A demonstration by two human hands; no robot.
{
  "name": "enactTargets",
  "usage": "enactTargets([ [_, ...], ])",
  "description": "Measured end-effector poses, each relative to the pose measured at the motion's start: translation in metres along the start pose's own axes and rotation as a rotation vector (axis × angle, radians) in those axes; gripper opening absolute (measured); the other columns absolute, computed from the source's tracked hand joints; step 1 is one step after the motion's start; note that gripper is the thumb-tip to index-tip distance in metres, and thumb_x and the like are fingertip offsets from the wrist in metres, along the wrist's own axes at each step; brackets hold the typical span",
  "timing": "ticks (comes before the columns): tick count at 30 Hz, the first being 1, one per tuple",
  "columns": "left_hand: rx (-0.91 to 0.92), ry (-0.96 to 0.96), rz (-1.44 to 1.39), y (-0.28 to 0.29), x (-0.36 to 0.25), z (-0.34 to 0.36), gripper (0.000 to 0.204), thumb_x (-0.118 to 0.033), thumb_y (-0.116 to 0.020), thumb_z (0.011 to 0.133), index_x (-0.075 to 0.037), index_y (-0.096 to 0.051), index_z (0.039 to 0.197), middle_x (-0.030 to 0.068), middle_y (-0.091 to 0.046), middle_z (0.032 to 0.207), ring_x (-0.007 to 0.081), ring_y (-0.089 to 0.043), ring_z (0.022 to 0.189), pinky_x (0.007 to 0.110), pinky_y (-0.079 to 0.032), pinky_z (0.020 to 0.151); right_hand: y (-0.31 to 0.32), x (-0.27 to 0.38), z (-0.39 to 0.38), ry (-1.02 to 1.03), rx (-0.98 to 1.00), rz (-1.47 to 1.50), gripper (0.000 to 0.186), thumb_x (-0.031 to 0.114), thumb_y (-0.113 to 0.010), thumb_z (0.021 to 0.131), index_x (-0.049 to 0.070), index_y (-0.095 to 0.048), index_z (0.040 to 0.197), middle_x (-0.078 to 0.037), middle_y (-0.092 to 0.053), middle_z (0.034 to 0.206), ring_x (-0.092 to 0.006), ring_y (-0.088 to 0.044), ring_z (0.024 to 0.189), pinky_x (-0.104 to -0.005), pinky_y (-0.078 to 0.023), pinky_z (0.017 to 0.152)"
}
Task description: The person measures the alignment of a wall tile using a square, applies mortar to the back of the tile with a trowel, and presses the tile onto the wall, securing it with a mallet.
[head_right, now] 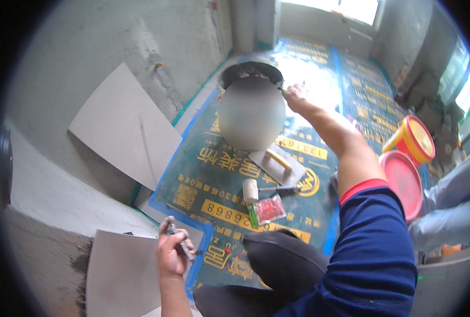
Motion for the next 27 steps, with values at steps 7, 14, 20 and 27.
enactTargets([
  [7, 0.142, 0.342, -0.162, 0.050, 0.132, 0.019, 0.051, -0.002, -0.052, 0.081, -0.010, -0.037, 0.129, 0.0132, -0.060, 0.081, 0.0250, -0.062, 0.056, 0.037, -0.053, 0.054, -0.003, 0.048, -0.020, -0.142, 0.101, 0.028, 0.025, 0.015, -0.050, 0.088, 0.006, -0.069, 0.101, -0.015, -0.069, 0.104, -0.0283, -0.066, 0.098, -0.0413, -0.052, 0.079],
  [14, 0.200, 0.406, -0.180, 0.061, 0.179, 0.032, 0.039, -0.007, -0.049, 0.084, -0.012, -0.042, 0.122, 0.0143, -0.061, 0.078, 0.0260, -0.061, 0.055, 0.038, -0.050, 0.051, 0.007, 0.031, -0.089, -0.058, 0.017, 0.085, 0.023, 0.010, -0.051, 0.083, 0.004, -0.063, 0.102, -0.019, -0.067, 0.101, -0.0328, -0.066, 0.095, -0.0437, -0.053, 0.078],
  [20, 0.107, 0.422, -0.144, 0.088, 0.212, 0.010, 0.038, -0.005, -0.046, 0.084, -0.013, -0.042, 0.121, 0.0175, -0.060, 0.078, 0.0279, -0.062, 0.053, 0.041, -0.053, 0.050, 0.041, -0.061, -0.099, -0.135, 0.234, 0.618, 0.036, 0.029, -0.074, 0.078, 0.005, -0.064, 0.102, -0.006, -0.062, 0.069, -0.0165, -0.060, 0.056, -0.0325, -0.048, 0.050],
  [27, 0.005, 0.445, -0.117, 0.107, 0.237, -0.004, 0.043, -0.006, -0.049, 0.080, -0.012, -0.043, 0.122, 0.0190, -0.061, 0.078, 0.0286, -0.061, 0.050, 0.039, -0.053, 0.048, 0.081, -0.050, 0.016, -0.110, 0.096, 1.375, 0.024, 0.027, -0.070, 0.084, 0.005, -0.061, 0.079, -0.001, -0.051, 0.059, -0.0080, -0.045, 0.044, -0.0220, -0.033, 0.038],
])
Point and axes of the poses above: each hand's wrist, its own z-axis towards the middle knuckle, its own y-axis out of the back of the hand, x = y × z, the point moved 5 cm from there along z, towards the middle knuckle
